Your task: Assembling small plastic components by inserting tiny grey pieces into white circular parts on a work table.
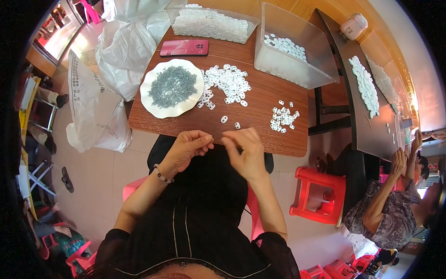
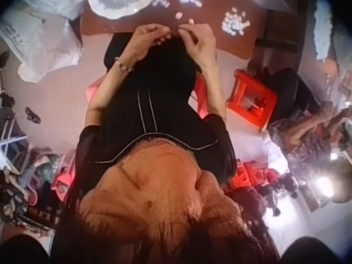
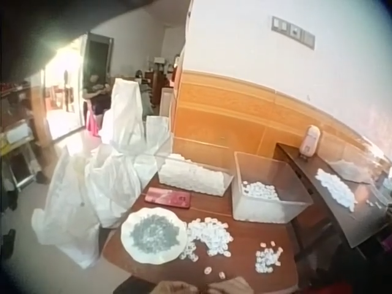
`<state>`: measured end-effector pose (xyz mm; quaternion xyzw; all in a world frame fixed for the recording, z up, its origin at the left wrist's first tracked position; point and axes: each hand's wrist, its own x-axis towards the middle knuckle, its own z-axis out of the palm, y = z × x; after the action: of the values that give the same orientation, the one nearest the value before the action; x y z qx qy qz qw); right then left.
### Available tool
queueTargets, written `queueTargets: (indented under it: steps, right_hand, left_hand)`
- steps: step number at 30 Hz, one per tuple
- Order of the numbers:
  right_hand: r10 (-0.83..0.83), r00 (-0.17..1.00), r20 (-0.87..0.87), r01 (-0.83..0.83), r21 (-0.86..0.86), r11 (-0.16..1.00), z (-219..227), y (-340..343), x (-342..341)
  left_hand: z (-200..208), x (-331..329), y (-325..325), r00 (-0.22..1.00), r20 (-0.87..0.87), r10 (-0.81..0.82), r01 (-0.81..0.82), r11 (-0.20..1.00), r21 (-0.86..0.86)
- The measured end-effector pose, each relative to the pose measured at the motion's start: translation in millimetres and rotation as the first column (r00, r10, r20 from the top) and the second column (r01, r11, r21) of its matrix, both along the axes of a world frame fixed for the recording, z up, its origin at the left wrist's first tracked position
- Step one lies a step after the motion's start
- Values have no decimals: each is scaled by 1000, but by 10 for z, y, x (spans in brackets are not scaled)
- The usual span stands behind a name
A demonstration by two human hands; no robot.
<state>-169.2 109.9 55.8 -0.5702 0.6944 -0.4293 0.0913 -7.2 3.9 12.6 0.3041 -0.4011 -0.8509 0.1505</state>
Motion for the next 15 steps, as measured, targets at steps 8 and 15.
queueTargets:
  steps: [8,15]
  right_hand:
    - [-257,906,-336,304,96,948,-290,-87,-314]
    - [-212,898,-386,307,203,930,-268,-186,-290]
  left_hand:
    - [13,-14,-7,996,12,90,-87,983,-163]
    - [16,-17,-13,997,10,81,-78,978,-191]
